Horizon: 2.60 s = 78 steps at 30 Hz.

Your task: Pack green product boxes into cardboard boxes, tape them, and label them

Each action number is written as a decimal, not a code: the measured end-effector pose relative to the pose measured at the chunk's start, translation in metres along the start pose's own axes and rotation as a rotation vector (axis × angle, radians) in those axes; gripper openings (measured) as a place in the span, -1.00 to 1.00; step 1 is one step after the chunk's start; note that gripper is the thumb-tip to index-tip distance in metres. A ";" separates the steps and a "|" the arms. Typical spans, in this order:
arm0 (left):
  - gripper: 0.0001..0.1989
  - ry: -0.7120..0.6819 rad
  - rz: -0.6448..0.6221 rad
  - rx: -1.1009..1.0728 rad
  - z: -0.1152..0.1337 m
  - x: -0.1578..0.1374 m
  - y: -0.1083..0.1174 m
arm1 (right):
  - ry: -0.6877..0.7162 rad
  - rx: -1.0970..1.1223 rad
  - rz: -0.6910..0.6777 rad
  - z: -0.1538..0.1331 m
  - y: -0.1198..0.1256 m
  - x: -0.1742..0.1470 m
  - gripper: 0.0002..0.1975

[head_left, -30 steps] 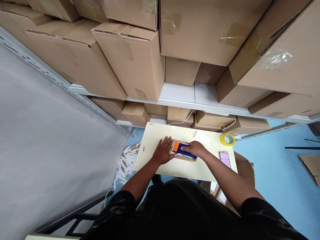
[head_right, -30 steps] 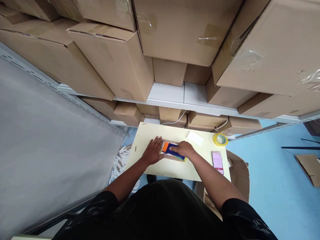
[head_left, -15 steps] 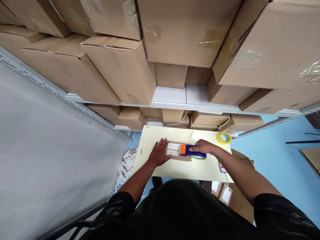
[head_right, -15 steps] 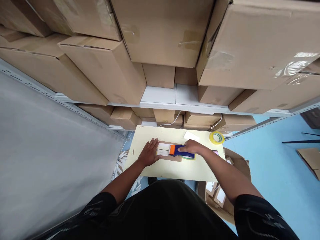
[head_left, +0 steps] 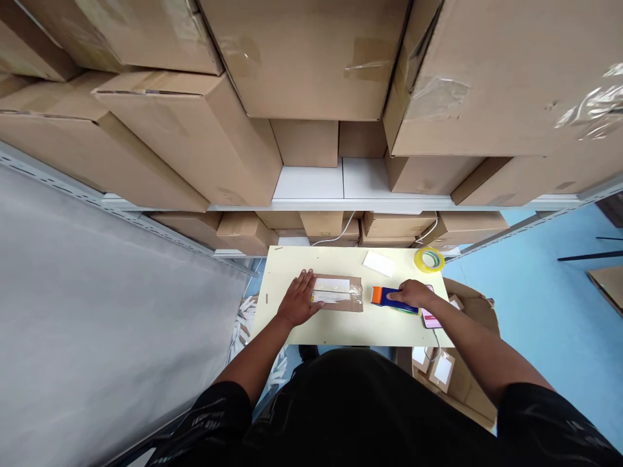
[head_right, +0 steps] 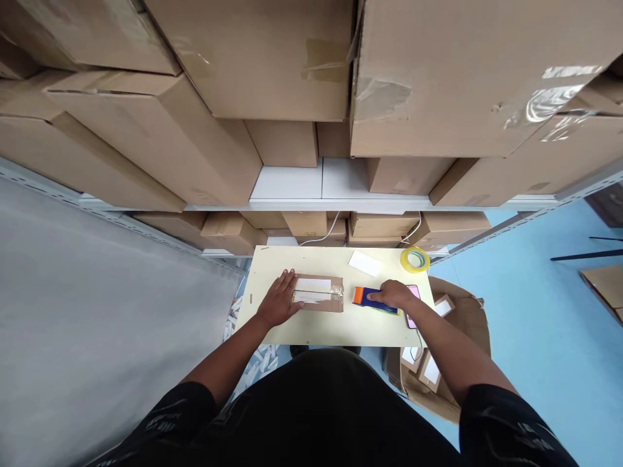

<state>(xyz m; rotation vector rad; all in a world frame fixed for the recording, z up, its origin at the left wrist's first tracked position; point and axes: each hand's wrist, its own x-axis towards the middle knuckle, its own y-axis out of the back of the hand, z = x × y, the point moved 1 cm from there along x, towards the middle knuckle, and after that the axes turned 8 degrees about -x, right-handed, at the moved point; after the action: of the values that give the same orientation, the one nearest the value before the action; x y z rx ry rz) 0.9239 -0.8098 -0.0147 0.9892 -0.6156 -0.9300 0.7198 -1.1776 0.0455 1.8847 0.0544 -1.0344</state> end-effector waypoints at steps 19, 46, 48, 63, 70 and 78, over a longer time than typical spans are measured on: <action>-0.13 -0.060 0.027 -0.021 -0.002 0.000 -0.006 | -0.329 0.627 -0.040 0.008 -0.069 0.004 -0.36; -0.51 0.571 0.087 -0.719 0.006 -0.016 0.011 | 0.121 0.447 0.364 -0.114 -0.097 0.000 -0.63; -0.40 0.568 0.173 -0.836 0.011 -0.027 -0.001 | 0.169 0.413 0.434 -0.110 -0.109 -0.001 -0.56; -0.59 0.634 0.246 -0.713 -0.003 -0.078 0.002 | 0.041 -0.097 0.681 -0.018 -0.153 -0.012 -0.57; -0.77 0.376 -0.050 -0.540 0.083 -0.076 0.033 | -0.046 -0.036 0.610 -0.005 -0.164 0.015 -0.63; -0.75 0.302 0.025 -0.586 0.147 -0.021 0.053 | 0.089 0.917 0.297 0.009 -0.108 -0.019 -0.68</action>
<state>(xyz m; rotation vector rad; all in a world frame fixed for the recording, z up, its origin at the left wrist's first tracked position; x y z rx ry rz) 0.8165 -0.8413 0.0971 0.5717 -0.0832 -0.8470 0.6543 -1.1182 -0.0208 2.6374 -0.7416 -0.8190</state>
